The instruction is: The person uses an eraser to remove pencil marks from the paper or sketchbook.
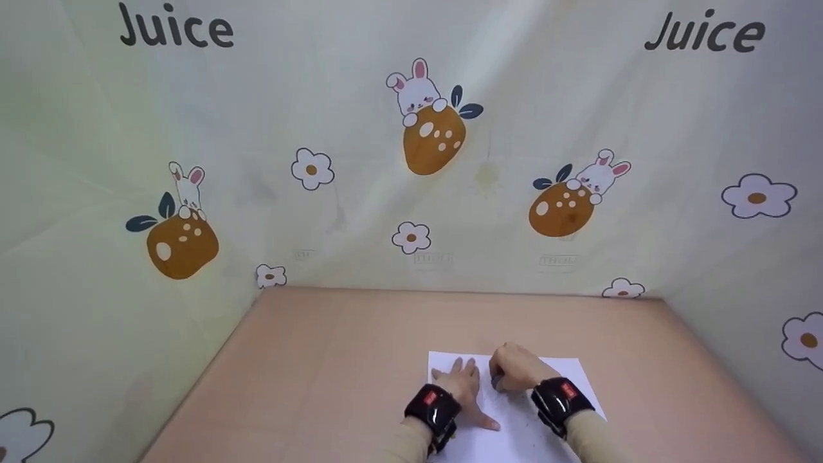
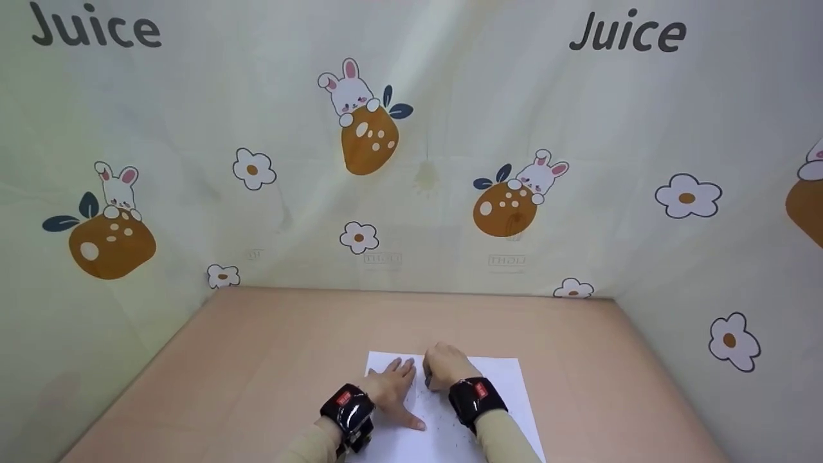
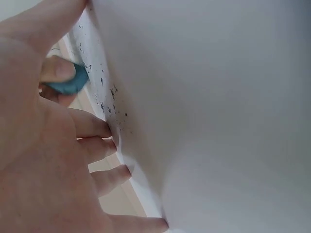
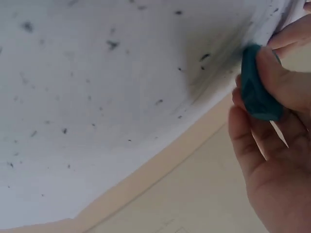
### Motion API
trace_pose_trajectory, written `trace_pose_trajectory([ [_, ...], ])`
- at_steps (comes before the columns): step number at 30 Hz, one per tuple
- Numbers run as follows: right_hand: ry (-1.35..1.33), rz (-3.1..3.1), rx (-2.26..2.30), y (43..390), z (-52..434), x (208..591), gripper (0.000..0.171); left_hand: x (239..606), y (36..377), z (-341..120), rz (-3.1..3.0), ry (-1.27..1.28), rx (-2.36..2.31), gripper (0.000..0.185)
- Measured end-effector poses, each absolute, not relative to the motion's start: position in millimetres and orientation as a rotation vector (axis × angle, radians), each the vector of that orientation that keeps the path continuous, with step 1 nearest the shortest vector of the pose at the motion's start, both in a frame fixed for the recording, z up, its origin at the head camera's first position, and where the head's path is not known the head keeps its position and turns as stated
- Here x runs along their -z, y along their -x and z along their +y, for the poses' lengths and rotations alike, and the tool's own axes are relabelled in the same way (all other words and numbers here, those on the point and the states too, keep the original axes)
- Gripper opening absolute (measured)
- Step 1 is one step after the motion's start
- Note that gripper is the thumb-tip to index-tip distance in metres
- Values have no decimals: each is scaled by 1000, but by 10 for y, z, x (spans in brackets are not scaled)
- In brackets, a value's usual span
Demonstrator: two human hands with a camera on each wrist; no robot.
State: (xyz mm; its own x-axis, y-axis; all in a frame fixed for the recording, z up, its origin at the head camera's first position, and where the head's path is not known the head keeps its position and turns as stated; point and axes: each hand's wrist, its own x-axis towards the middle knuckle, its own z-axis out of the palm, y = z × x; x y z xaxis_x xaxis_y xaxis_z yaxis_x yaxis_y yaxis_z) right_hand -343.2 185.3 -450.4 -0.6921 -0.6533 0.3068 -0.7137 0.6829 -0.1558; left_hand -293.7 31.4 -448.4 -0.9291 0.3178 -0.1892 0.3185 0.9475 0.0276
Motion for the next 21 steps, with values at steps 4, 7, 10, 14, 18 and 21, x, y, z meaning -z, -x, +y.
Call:
trace_pose_trajectory([
  [4, -1048, -2671, -322, 3457, 1830, 4507, 10, 4478, 2926, 320, 2895, -485, -7, 105],
  [7, -895, -2595, -247, 3514, 1806, 4557, 9, 4471, 2936, 332, 2901, -482, -3, 104],
  [10, -807, -2563, -235, 3549, 1803, 4586, 10, 4471, 2953, 341, 2911, -478, 15, 104],
  [14, -919, -2635, -321, 3523, 1841, 4551, 11, 4473, 2954, 344, 2894, -470, 17, 104],
  [18, -1120, -2743, -398, 3456, 1851, 4473, 11, 4472, 2938, 332, 2869, -466, 2, 105],
  [21, -1127, -2753, -405, 3457, 1838, 4449, 10, 4458, 2927, 317, 2867, -474, -12, 105],
])
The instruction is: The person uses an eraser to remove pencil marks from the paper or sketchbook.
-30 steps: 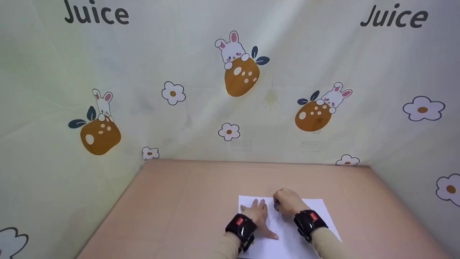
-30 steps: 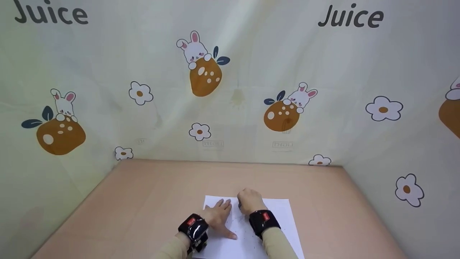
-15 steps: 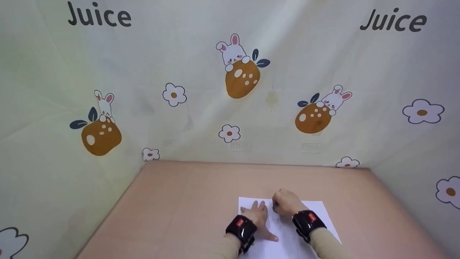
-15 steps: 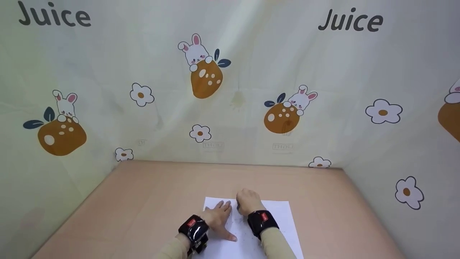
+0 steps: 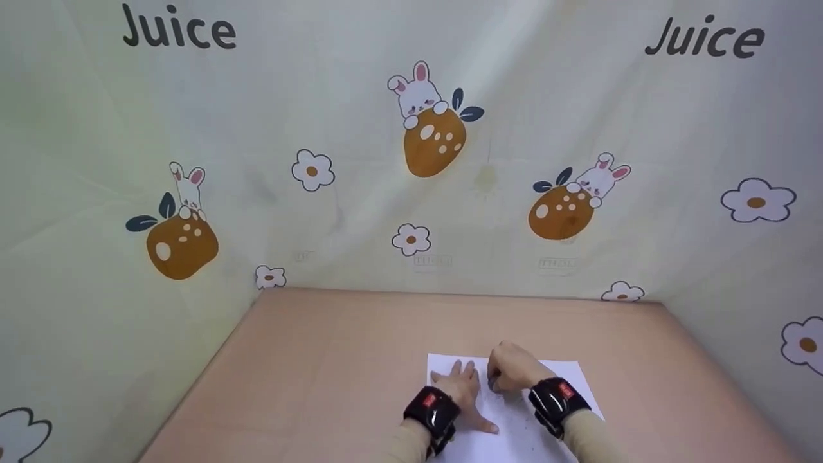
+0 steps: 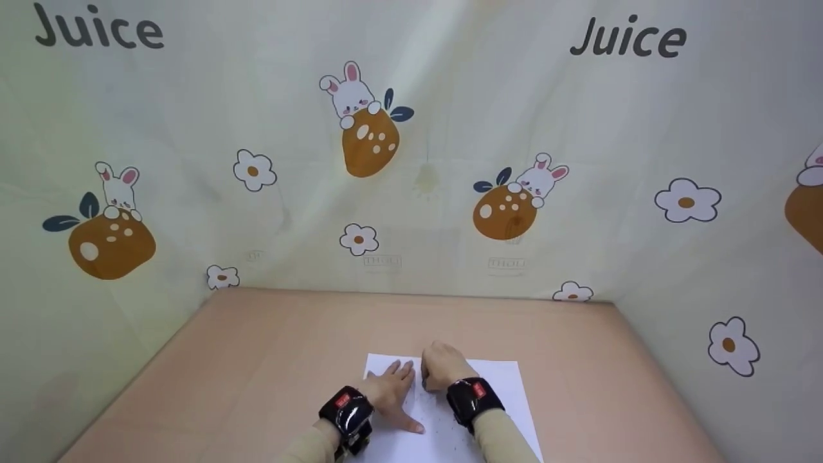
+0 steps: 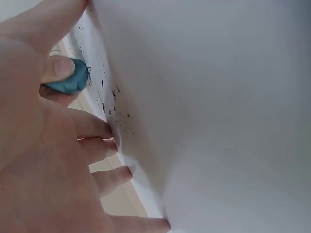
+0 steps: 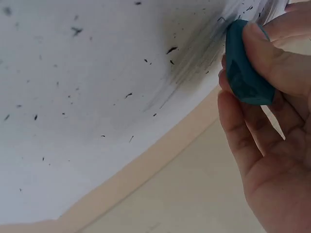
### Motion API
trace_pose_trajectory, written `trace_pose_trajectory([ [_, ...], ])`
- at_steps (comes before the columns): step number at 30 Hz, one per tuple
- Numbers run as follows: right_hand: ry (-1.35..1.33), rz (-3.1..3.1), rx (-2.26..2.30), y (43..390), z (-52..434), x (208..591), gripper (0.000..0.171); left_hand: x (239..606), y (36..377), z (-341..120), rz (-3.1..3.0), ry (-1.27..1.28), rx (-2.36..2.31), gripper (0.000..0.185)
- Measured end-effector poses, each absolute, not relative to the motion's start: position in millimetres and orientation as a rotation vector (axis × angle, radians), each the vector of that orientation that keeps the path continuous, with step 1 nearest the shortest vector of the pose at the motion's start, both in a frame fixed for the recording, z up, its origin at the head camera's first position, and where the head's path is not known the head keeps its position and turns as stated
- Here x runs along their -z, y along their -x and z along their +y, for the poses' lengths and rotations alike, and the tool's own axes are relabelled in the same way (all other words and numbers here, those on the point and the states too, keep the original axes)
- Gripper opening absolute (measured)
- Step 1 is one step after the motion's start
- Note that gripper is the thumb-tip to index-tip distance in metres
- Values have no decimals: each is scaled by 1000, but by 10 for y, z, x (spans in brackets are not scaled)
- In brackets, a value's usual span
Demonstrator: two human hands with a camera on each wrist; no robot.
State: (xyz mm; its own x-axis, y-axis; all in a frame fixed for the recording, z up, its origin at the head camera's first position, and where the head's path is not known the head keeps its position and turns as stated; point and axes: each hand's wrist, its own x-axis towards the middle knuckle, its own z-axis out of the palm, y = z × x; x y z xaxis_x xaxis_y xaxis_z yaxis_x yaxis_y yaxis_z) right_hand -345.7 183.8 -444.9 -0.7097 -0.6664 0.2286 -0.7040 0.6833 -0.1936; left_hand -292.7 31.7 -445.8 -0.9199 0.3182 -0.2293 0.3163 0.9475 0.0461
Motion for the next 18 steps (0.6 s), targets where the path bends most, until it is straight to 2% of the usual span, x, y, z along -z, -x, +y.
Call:
trace_pose_trajectory([
  [6, -925, -2678, -354, 3523, 1805, 4503, 9, 4412, 2913, 315, 2890, -500, 10, 104],
  [14, -1187, -2731, -265, 3308, 1808, 4433, 14, 4435, 2903, 307, 2880, -484, -54, 103],
  [18, -1150, -2670, -210, 3333, 1802, 4447, 13, 4410, 2892, 312, 2886, -482, -48, 102],
])
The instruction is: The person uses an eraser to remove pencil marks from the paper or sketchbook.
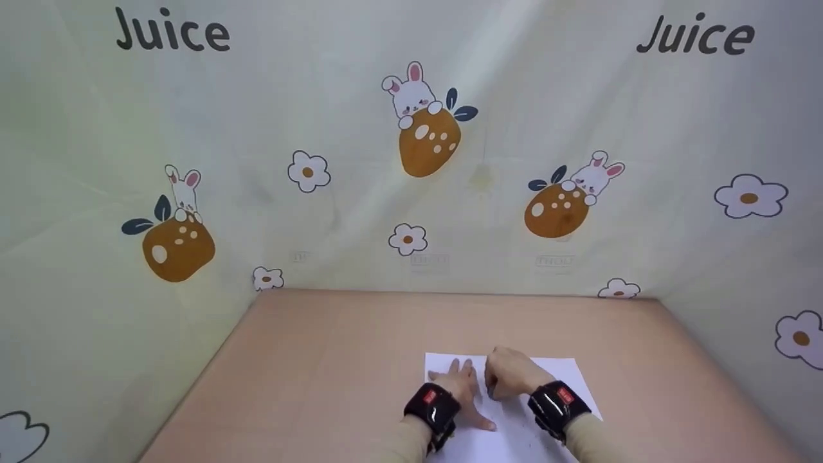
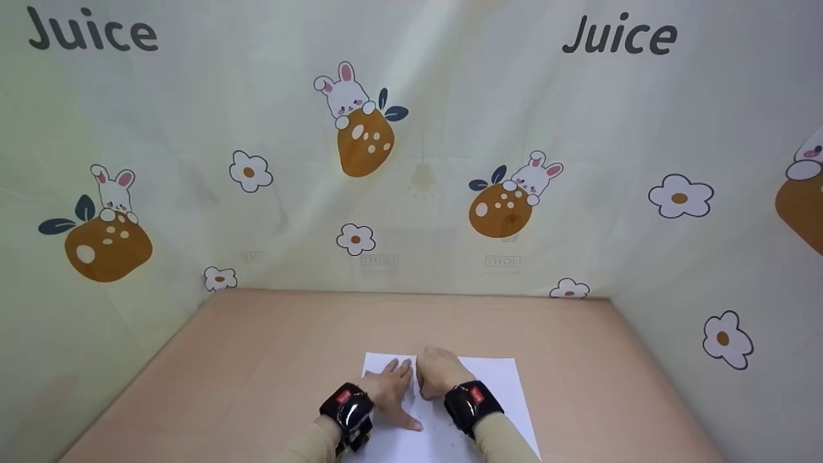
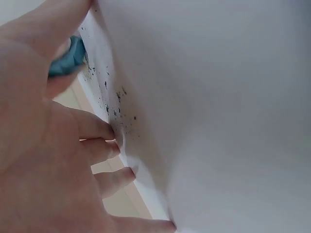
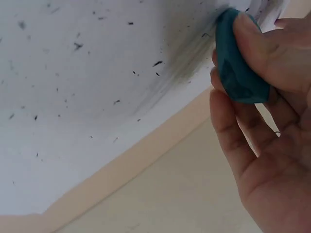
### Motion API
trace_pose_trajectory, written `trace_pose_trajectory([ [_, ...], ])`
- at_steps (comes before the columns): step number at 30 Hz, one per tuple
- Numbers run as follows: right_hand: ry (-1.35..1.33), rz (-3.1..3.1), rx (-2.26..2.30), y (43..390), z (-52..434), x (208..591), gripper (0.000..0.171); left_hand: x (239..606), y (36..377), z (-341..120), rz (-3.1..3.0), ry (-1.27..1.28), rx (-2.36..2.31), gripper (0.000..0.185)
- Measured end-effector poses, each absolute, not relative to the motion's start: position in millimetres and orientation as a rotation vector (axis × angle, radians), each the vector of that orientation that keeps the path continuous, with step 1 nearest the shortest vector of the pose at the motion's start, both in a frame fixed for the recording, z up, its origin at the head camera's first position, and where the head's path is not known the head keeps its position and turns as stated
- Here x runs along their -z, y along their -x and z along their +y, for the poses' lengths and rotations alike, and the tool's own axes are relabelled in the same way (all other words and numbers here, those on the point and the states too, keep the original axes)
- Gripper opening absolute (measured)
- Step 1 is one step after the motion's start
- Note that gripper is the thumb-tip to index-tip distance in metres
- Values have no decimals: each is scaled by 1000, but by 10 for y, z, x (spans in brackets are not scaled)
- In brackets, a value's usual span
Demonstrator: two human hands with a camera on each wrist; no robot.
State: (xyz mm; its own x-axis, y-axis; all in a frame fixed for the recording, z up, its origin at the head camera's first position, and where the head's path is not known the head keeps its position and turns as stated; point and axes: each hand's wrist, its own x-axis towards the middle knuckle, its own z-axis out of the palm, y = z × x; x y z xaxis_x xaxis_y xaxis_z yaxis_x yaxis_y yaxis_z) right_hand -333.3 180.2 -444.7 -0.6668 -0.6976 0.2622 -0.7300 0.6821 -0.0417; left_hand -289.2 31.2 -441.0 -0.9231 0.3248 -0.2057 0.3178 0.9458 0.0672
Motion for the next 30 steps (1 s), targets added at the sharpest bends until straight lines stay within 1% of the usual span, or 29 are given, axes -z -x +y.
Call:
trace_pose_trajectory([
  [5, -1077, -2539, -184, 3415, 1833, 4508, 13, 4384, 2900, 334, 2891, -497, 12, 102],
  [10, -1248, -2578, -213, 3312, 1889, 4507, 15, 4397, 2885, 338, 2898, -492, 29, 104],
  [13, -1289, -2570, -212, 3261, 1890, 4509, 16, 4412, 2880, 331, 2903, -499, 19, 104],
  [21, -1071, -2566, -224, 3375, 1788, 4548, 16, 4385, 2897, 285, 2903, -490, -23, 104],
  [30, -1260, -2572, -126, 3255, 1862, 4467, 18, 4426, 2851, 328, 2949, -523, 24, 104],
])
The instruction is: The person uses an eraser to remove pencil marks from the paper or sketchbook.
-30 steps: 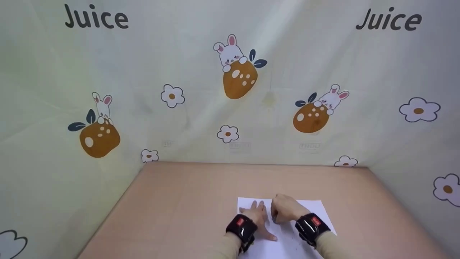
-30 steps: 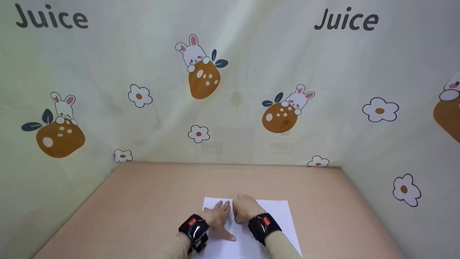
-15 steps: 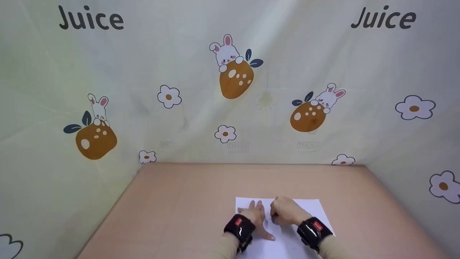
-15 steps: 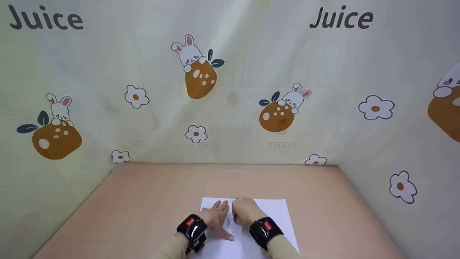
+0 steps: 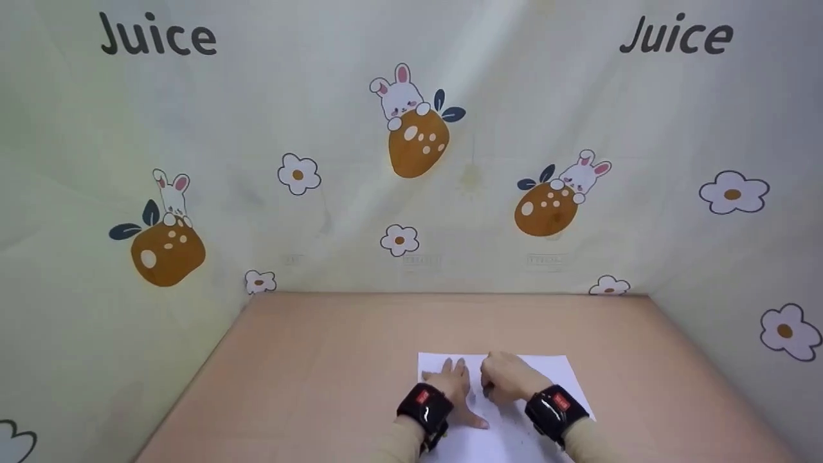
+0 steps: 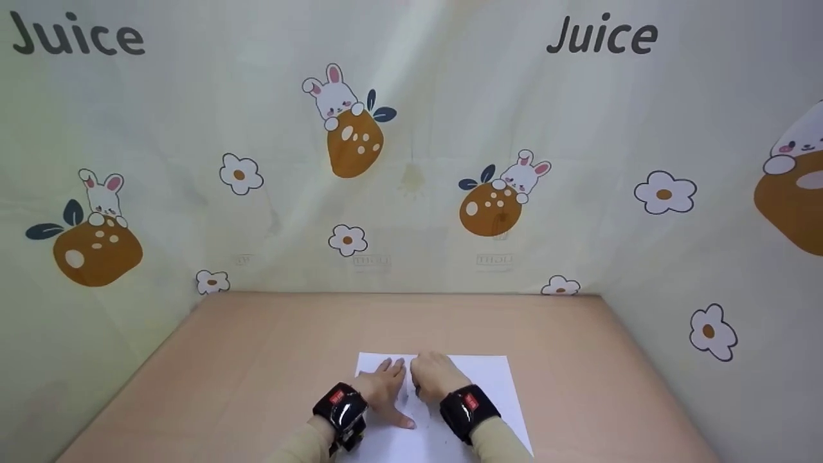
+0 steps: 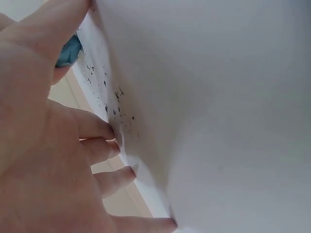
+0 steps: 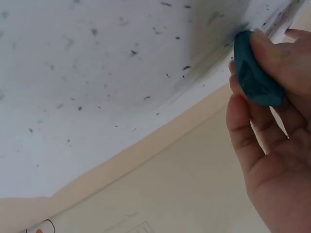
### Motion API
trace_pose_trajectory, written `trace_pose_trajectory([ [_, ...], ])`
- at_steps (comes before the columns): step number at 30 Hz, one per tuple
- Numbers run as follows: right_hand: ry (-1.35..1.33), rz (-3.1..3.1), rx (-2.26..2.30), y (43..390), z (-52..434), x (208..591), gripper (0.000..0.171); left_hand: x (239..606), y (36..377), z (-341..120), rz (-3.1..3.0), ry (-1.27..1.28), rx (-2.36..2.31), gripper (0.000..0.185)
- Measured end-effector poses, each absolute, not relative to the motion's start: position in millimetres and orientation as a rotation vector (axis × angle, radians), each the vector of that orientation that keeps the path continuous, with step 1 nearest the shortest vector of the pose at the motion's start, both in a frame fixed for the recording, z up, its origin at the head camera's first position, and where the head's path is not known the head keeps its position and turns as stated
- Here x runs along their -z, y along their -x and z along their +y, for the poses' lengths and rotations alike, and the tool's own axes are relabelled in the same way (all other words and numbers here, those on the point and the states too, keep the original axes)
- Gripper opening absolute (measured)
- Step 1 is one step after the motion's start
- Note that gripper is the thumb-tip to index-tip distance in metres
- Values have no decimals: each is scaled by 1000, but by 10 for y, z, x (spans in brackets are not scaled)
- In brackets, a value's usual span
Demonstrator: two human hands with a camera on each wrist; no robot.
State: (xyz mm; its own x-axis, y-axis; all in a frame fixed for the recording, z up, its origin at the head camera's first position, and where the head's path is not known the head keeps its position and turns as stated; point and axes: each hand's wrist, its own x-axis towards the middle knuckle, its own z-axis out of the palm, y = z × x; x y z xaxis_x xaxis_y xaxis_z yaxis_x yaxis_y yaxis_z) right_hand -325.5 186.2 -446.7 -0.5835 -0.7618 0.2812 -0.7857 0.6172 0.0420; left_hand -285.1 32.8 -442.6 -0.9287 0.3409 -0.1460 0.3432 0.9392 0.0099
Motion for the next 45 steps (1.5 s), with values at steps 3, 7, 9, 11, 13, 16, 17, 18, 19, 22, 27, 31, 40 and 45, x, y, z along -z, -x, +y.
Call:
trace_pose_trajectory([
  [3, -1179, -2600, -129, 3358, 1900, 4459, 16, 4428, 2863, 360, 2934, -521, 46, 103],
  [7, -1026, -2598, -172, 3487, 1968, 4523, 16, 4434, 2870, 390, 2915, -530, 86, 102],
  [9, -1025, -2580, -169, 3490, 1972, 4544, 16, 4433, 2864, 384, 2913, -525, 84, 103],
  [11, -1089, -2576, -164, 3450, 1953, 4544, 15, 4434, 2860, 369, 2923, -519, 85, 103],
  [13, -1167, -2593, -151, 3383, 1919, 4514, 16, 4427, 2855, 352, 2932, -511, 69, 104],
  [16, -1210, -2649, -148, 3309, 1884, 4471, 15, 4420, 2846, 343, 2934, -512, 54, 105],
  [17, -1202, -2661, -164, 3312, 1875, 4461, 15, 4417, 2846, 345, 2931, -509, 55, 105],
  [18, -1188, -2684, -198, 3335, 1877, 4455, 14, 4410, 2845, 348, 2929, -504, 59, 105],
  [19, -1157, -2691, -221, 3371, 1886, 4462, 14, 4407, 2846, 352, 2930, -504, 71, 105],
  [22, -1045, -2656, -301, 3504, 1922, 4537, 15, 4403, 2850, 369, 2926, -500, 115, 103],
  [27, -937, -2516, -209, 3541, 1928, 4650, 19, 4416, 2846, 369, 2946, -526, 147, 103],
  [31, -1130, -2556, -214, 3452, 1936, 4568, 15, 4410, 2850, 363, 2944, -505, 136, 104],
  [40, -1076, -2703, -511, 3519, 2079, 4566, 10, 4430, 2839, 359, 2950, -506, 170, 105],
  [45, -908, -2585, -355, 3568, 2043, 4618, 11, 4413, 2845, 366, 2957, -527, 155, 105],
])
